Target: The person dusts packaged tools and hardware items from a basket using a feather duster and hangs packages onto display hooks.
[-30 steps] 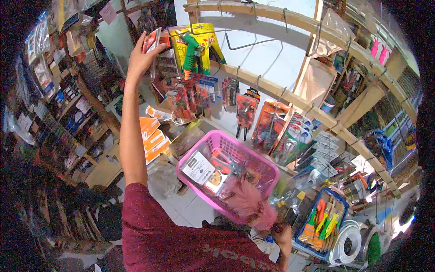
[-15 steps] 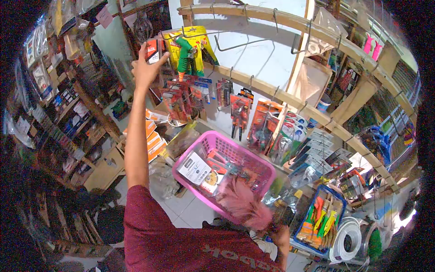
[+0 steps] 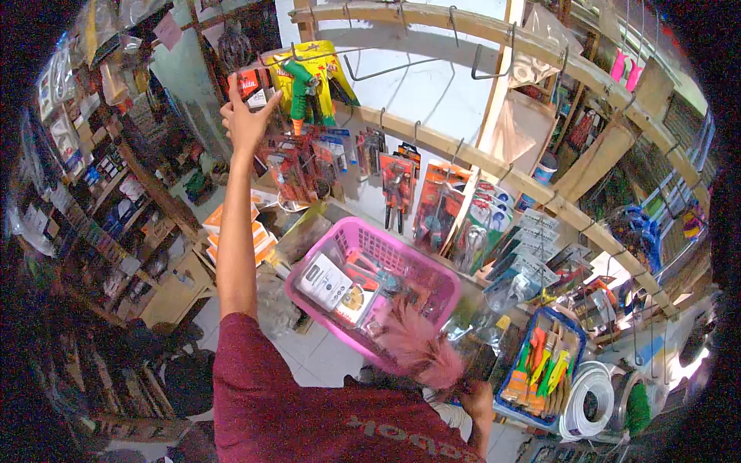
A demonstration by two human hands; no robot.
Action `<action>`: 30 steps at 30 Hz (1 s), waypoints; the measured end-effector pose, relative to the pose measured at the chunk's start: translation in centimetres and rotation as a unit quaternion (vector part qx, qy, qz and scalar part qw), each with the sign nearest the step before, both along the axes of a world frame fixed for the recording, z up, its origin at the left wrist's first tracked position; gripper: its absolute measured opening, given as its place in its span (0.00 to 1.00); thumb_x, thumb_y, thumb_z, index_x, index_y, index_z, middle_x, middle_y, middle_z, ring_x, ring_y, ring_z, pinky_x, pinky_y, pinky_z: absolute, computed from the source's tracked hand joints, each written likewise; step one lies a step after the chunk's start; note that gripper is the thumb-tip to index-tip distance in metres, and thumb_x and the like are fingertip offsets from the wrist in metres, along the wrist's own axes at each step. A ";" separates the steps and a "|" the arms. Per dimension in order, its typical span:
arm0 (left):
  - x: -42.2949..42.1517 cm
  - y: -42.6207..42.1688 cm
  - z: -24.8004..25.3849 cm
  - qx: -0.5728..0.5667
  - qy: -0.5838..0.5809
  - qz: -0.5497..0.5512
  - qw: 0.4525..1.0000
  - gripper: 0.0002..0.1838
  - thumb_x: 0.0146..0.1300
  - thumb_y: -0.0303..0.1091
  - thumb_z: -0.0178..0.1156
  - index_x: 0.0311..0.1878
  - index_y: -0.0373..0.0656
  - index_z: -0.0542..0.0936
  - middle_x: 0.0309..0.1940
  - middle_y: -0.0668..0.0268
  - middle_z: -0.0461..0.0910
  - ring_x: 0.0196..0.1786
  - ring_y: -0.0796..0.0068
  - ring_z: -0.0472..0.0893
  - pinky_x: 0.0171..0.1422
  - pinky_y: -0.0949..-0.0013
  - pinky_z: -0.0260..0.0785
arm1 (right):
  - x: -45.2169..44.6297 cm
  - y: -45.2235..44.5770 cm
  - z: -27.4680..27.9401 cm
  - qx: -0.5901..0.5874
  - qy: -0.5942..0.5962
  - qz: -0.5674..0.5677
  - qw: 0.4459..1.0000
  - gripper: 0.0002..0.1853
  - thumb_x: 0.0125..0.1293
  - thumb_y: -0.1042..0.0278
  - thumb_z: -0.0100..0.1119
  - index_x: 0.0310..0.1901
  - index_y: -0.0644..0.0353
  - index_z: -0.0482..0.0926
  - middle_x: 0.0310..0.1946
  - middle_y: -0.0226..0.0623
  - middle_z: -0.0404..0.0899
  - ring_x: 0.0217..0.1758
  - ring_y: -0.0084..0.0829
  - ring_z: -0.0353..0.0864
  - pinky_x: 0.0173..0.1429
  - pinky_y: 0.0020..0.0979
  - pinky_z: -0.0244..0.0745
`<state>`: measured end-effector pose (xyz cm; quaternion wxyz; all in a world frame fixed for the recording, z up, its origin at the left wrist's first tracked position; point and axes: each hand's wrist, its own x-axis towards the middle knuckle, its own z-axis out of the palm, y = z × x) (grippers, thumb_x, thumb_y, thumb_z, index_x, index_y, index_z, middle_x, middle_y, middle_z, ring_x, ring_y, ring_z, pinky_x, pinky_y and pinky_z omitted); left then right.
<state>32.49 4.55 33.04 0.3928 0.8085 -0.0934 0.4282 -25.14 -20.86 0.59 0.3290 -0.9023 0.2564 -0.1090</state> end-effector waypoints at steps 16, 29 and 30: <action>-17.6 -2.4 -28.0 -0.024 0.140 -0.184 0.973 0.35 0.48 0.36 0.66 0.60 0.40 0.64 0.57 0.49 0.63 0.62 0.49 0.61 0.67 0.52 0.50 | 0.5 0.3 -0.2 0.017 0.025 0.021 0.999 0.11 0.45 0.61 0.59 0.25 0.61 0.80 0.24 0.49 0.78 0.30 0.51 0.77 0.31 0.45 0.69; -20.9 -0.8 -34.1 0.010 0.147 -0.167 0.975 0.12 0.52 0.30 0.55 0.41 0.38 0.76 0.40 0.54 0.75 0.46 0.56 0.73 0.51 0.58 0.64 | 1.0 -1.0 -1.4 0.168 -0.090 -0.081 0.978 0.10 0.55 0.70 0.56 0.38 0.64 0.73 0.23 0.36 0.73 0.26 0.27 0.68 0.31 0.32 0.65; -21.3 -1.0 -33.1 -0.017 0.199 -0.210 0.957 0.12 0.52 0.30 0.55 0.40 0.37 0.76 0.38 0.55 0.76 0.43 0.56 0.74 0.48 0.58 0.66 | 0.7 -0.7 -1.2 0.206 -0.173 -0.062 0.961 0.09 0.57 0.70 0.56 0.38 0.64 0.74 0.25 0.35 0.74 0.28 0.26 0.69 0.32 0.31 0.65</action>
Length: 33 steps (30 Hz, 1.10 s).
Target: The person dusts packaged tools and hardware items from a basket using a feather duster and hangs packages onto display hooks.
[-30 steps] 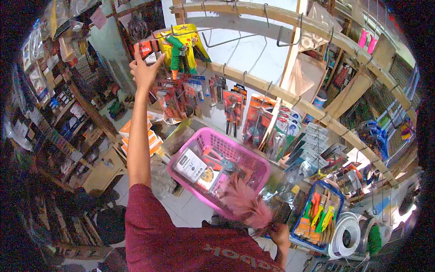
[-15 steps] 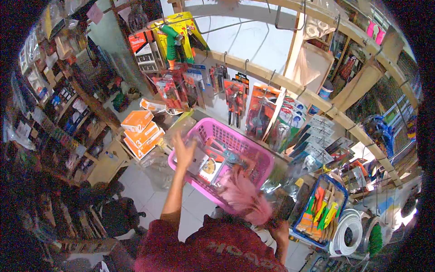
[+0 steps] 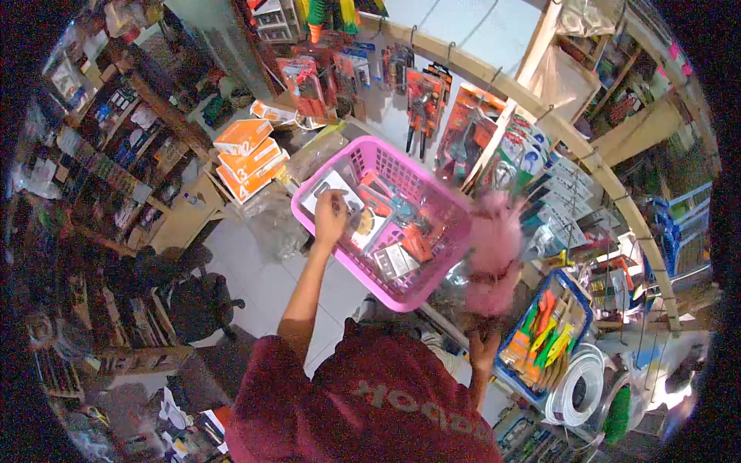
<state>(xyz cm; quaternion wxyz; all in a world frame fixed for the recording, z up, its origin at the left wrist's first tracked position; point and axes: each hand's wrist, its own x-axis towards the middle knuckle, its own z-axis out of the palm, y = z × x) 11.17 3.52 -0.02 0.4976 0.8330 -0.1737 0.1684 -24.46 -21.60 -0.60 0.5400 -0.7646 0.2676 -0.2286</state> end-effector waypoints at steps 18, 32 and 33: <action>-6.3 -10.9 -9.8 0.661 0.080 -0.270 0.695 0.64 0.35 0.54 0.73 0.67 0.28 0.46 0.65 0.43 0.55 0.62 0.38 0.62 0.64 0.48 0.58 | -3.3 -1.9 3.6 -0.054 0.065 0.081 0.993 0.13 0.54 0.70 0.60 0.41 0.64 0.74 0.24 0.39 0.73 0.26 0.32 0.68 0.33 0.32 0.66; -2.7 -8.8 -12.8 0.333 0.355 -0.361 0.795 0.42 0.32 0.58 0.69 0.48 0.36 0.77 0.37 0.55 0.81 0.39 0.67 0.80 0.43 0.64 0.73 | -6.3 -3.7 -1.6 -0.111 0.090 0.047 0.989 0.10 0.54 0.69 0.62 0.32 0.63 0.72 0.18 0.31 0.67 0.23 0.25 0.64 0.28 0.30 0.63; -3.0 -8.7 -12.9 0.335 0.314 -0.371 0.807 0.40 0.33 0.58 0.69 0.49 0.39 0.78 0.38 0.57 0.81 0.39 0.68 0.80 0.43 0.64 0.73 | -5.9 -3.3 -0.9 -0.093 0.082 0.066 0.990 0.10 0.53 0.69 0.62 0.32 0.63 0.72 0.17 0.31 0.68 0.23 0.26 0.64 0.28 0.30 0.63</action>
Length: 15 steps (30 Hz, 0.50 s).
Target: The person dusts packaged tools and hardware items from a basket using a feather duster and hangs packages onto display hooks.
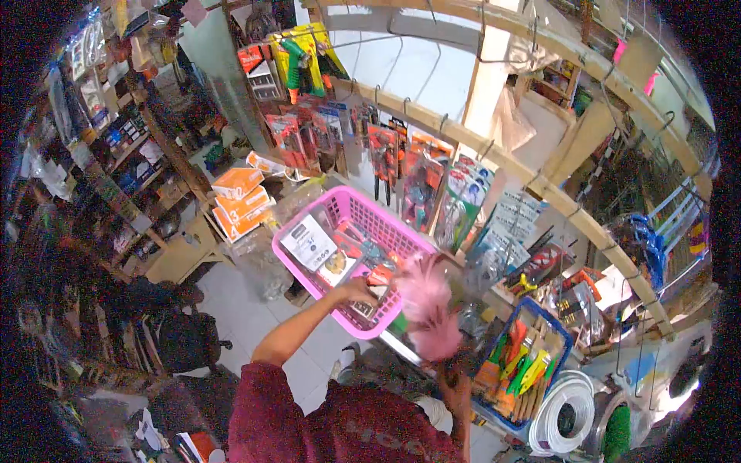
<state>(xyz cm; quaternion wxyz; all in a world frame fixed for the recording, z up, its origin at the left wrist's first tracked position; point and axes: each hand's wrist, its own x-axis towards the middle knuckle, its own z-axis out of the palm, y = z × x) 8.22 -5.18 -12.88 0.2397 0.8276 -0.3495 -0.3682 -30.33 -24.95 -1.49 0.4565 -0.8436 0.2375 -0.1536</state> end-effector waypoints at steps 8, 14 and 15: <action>6.6 3.6 14.7 -0.129 0.024 0.084 0.988 0.29 0.48 0.54 0.64 0.43 0.37 0.80 0.32 0.62 0.82 0.33 0.67 0.80 0.39 0.65 0.73 | 3.2 1.9 4.2 0.006 0.048 0.067 0.997 0.12 0.53 0.66 0.63 0.35 0.63 0.75 0.19 0.35 0.73 0.21 0.31 0.68 0.29 0.34 0.67; 14.3 5.9 38.3 -0.403 -0.396 0.281 0.776 0.25 0.53 0.40 0.64 0.52 0.36 0.74 0.34 0.60 0.79 0.38 0.73 0.78 0.45 0.69 0.70 | 6.0 2.8 3.6 -0.033 0.016 0.060 0.998 0.14 0.54 0.65 0.62 0.40 0.63 0.76 0.23 0.38 0.77 0.23 0.33 0.71 0.33 0.34 0.70; 16.6 6.1 40.0 -0.465 -0.362 0.299 0.751 0.27 0.52 0.39 0.64 0.53 0.35 0.73 0.37 0.57 0.79 0.42 0.69 0.78 0.49 0.67 0.69 | 6.4 3.0 3.4 -0.064 0.019 0.057 0.996 0.14 0.54 0.65 0.61 0.40 0.63 0.76 0.24 0.38 0.77 0.24 0.32 0.72 0.34 0.34 0.70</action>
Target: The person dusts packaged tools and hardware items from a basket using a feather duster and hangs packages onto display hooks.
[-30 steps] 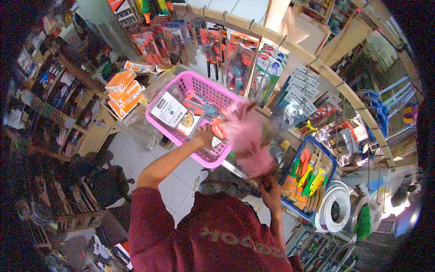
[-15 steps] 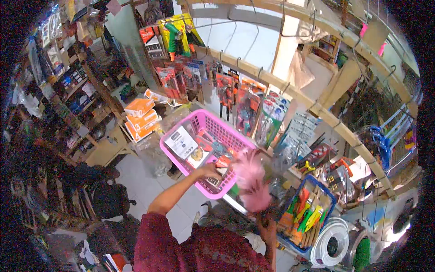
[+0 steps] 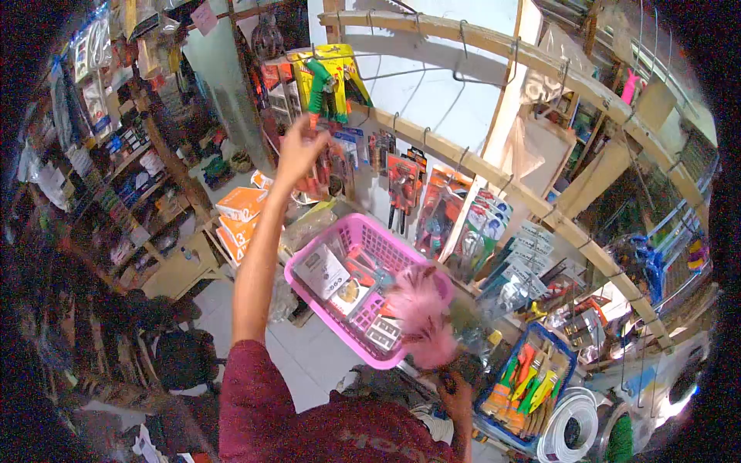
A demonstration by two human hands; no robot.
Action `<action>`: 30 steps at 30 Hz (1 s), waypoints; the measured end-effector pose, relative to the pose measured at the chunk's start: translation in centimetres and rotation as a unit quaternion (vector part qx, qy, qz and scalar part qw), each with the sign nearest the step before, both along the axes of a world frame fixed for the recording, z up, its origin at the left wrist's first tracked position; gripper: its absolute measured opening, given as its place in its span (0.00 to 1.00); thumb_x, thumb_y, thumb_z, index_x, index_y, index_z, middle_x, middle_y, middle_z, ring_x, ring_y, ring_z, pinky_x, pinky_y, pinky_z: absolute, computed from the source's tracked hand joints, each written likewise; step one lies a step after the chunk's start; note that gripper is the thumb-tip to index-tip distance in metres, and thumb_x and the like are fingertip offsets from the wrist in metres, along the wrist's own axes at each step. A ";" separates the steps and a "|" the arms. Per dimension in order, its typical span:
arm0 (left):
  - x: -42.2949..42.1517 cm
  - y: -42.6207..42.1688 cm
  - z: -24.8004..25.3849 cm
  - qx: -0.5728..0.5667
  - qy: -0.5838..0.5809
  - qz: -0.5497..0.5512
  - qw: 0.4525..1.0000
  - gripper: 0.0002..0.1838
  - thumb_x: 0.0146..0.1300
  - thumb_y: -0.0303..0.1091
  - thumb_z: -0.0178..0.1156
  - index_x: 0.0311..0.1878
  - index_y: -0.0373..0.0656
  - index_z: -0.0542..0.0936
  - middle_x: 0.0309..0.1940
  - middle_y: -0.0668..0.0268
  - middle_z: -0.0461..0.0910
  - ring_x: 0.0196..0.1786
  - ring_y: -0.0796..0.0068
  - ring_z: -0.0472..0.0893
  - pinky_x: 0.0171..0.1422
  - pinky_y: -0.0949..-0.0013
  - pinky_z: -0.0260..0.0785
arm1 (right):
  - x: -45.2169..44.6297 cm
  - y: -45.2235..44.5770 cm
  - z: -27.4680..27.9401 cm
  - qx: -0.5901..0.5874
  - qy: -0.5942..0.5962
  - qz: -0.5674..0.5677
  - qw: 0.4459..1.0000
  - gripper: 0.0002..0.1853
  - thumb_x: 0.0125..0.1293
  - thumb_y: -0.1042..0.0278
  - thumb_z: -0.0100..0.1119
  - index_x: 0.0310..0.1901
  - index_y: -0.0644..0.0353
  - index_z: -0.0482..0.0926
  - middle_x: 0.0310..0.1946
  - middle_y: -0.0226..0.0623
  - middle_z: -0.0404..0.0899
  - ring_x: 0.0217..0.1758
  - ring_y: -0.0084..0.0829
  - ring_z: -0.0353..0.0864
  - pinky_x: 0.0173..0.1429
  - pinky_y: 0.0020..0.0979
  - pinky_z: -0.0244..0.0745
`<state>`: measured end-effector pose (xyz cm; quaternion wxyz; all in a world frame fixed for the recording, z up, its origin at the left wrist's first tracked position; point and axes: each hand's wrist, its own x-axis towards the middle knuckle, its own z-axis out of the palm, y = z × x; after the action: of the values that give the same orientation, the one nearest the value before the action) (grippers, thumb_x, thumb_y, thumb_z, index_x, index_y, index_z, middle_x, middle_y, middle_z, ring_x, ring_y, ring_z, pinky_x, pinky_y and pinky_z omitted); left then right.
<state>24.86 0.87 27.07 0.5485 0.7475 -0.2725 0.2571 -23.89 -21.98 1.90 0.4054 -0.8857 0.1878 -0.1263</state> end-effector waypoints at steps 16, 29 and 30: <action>5.8 -3.1 8.3 -0.197 -0.215 -0.004 0.957 0.30 0.61 0.41 0.58 0.62 0.35 0.63 0.48 0.58 0.68 0.50 0.70 0.71 0.56 0.69 0.63 | 3.5 4.7 -3.6 0.052 -0.088 -0.101 0.990 0.11 0.53 0.67 0.62 0.32 0.65 0.75 0.20 0.38 0.73 0.23 0.28 0.67 0.28 0.33 0.64; 4.4 -3.1 9.6 -0.175 -0.228 0.040 0.957 0.17 0.70 0.36 0.43 0.45 0.35 0.79 0.43 0.62 0.80 0.48 0.72 0.76 0.56 0.71 0.64 | 2.8 4.9 -3.9 0.071 -0.064 -0.119 0.988 0.11 0.53 0.72 0.62 0.38 0.64 0.77 0.22 0.35 0.74 0.22 0.24 0.65 0.27 0.29 0.63; 4.4 -2.9 9.6 -0.169 -0.225 0.046 0.958 0.17 0.70 0.36 0.43 0.45 0.34 0.79 0.43 0.63 0.80 0.48 0.72 0.76 0.56 0.71 0.64 | 2.9 4.9 -3.6 0.071 -0.068 -0.115 0.989 0.11 0.53 0.72 0.62 0.38 0.64 0.77 0.22 0.35 0.75 0.22 0.23 0.65 0.27 0.29 0.63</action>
<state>29.22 -2.04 36.63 0.5785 0.5787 -0.3068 0.4862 -20.95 -17.09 -1.69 0.4616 -0.8167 0.2686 -0.2185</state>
